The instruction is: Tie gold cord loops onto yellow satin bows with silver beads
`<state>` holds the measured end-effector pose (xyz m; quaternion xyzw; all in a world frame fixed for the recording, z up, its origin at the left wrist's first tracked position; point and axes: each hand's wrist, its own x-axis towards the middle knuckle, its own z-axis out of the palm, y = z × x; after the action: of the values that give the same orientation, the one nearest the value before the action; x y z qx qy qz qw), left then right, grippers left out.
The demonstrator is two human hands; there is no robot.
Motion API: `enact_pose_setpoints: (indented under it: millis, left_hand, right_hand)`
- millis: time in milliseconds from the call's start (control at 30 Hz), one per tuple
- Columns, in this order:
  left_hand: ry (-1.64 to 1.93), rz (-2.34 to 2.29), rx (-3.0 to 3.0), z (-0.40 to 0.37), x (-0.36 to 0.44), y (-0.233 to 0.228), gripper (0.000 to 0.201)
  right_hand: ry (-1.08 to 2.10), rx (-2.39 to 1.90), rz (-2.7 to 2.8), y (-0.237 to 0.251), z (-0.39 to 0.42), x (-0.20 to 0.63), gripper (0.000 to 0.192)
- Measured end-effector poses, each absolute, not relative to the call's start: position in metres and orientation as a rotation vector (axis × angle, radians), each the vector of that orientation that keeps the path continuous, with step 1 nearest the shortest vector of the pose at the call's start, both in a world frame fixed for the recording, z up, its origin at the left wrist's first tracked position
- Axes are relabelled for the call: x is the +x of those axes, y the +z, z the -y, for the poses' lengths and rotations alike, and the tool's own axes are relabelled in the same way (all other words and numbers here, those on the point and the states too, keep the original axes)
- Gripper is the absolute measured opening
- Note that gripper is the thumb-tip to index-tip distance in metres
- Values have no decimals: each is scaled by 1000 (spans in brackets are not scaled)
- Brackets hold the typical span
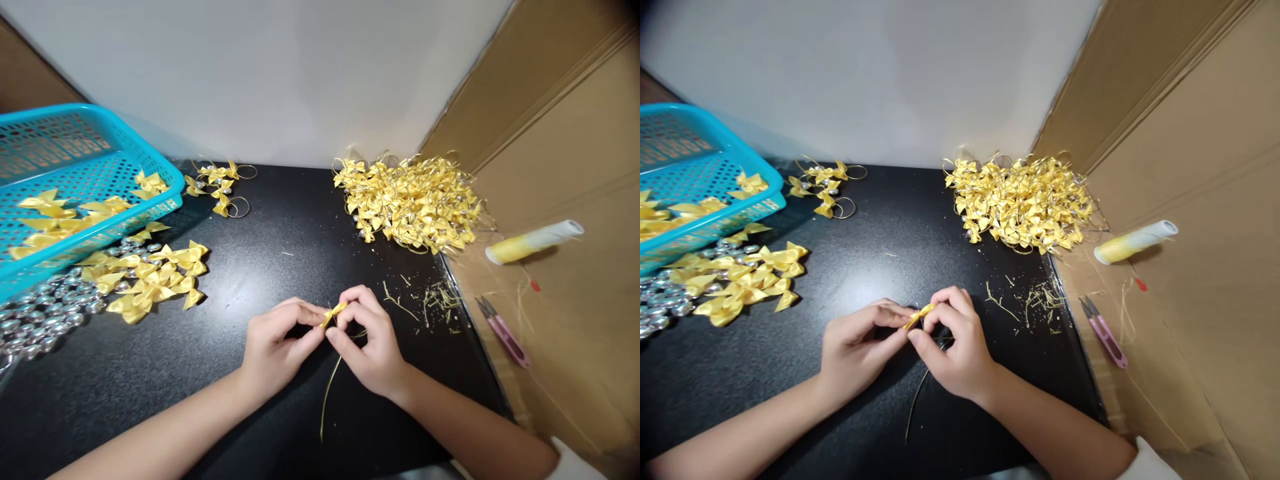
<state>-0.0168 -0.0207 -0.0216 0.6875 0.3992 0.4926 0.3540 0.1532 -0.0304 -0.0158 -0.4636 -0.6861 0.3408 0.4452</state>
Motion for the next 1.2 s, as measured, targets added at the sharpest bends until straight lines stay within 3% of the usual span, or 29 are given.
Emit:
enact_pose_setpoints:
  millis: [200,400,700,833,967,1200]
  left_hand:
    - [1266,-1037,1739,21,-18,-23,13]
    - [1295,-942,1893,20,-19,-23,18]
    - [1217,-916,2001,16,-20,-24,15]
    - [1161,-1029,1940,10,-20,-23,10]
    - [1016,-1257,1729,0,-25,-23,8]
    - [920,-1212,1401,-13,-26,-19,15]
  right_hand:
    - [929,-1125,1596,-24,27,158,29]
    - [1009,-1178,1504,-22,24,154,6]
    - [1137,-1088,1622,-13,14,161,8]
    - [1185,-991,1369,-10,6,165,16]
    - [1112,-923,1068,18,-8,190,18]
    - [924,-841,888,69,-32,245,13]
